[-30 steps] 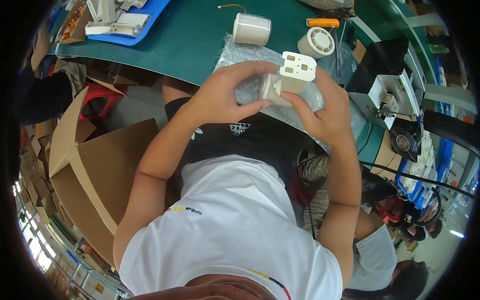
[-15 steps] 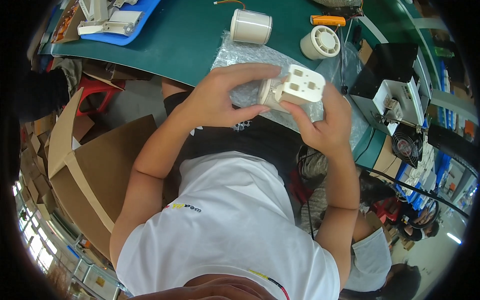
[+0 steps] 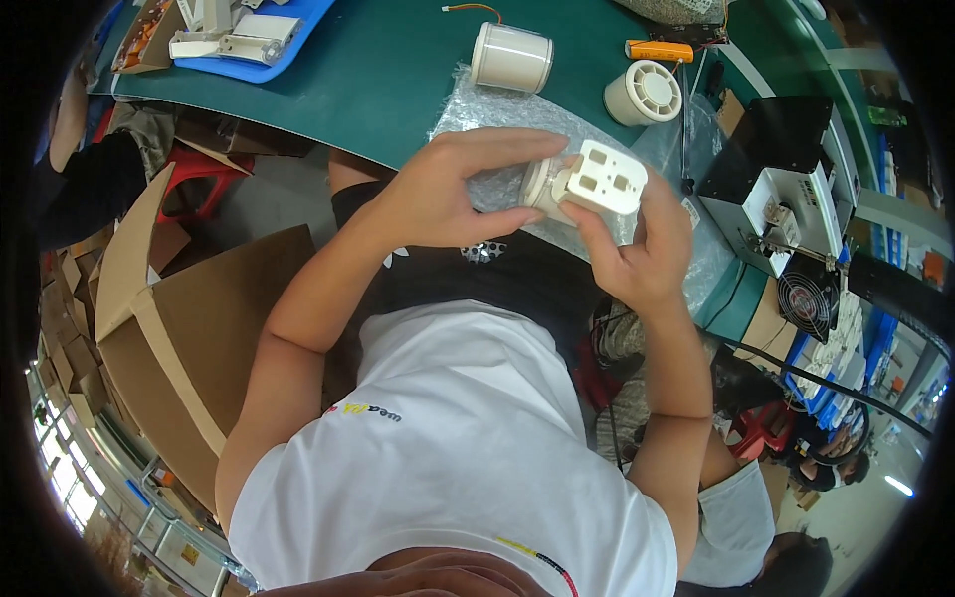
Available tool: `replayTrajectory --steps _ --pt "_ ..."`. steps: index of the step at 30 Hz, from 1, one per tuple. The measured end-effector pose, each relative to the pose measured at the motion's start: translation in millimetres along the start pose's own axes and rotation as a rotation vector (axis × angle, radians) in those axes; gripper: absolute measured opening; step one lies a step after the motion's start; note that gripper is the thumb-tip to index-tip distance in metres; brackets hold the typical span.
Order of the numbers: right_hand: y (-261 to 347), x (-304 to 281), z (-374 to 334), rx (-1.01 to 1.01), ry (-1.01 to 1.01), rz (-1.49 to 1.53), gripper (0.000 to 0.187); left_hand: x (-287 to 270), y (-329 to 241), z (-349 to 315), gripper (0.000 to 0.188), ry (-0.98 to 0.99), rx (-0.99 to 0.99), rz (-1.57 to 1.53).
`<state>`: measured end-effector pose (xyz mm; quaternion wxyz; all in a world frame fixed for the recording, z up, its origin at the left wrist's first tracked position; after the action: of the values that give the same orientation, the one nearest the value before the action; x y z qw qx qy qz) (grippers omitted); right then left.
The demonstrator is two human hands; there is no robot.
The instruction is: Assembling plastic components for a fan device using a power screwdriver on a production line.
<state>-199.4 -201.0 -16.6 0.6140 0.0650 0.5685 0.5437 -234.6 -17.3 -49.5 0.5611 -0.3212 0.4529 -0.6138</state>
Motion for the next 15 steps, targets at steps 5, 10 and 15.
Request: replayTrajectory --steps 5,10,15 --pt "-10.5 -0.3 -3.7 0.022 0.048 -0.095 0.046 -1.9 -1.6 1.9 0.055 -0.028 0.073 -0.031" --pt "-33.4 6.3 -5.8 0.025 -0.054 0.147 0.04 2.6 -3.9 -2.3 0.051 -0.023 -0.021 -0.029" --pt "-40.6 8.6 -16.8 0.139 -0.113 0.27 0.04 2.0 -26.3 -8.0 0.039 -0.192 0.297 0.075"
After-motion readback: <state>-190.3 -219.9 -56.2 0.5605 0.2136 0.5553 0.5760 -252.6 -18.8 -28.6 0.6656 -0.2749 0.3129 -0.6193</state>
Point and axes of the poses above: each hand's wrist, its own z-axis towards the middle knuckle, its own x-axis out of the palm, y = z × x, the point moved 6 cm from there along z, towards the middle knuckle, and after that the axes turned 11 degrees about -z, right-handed, at the moved point
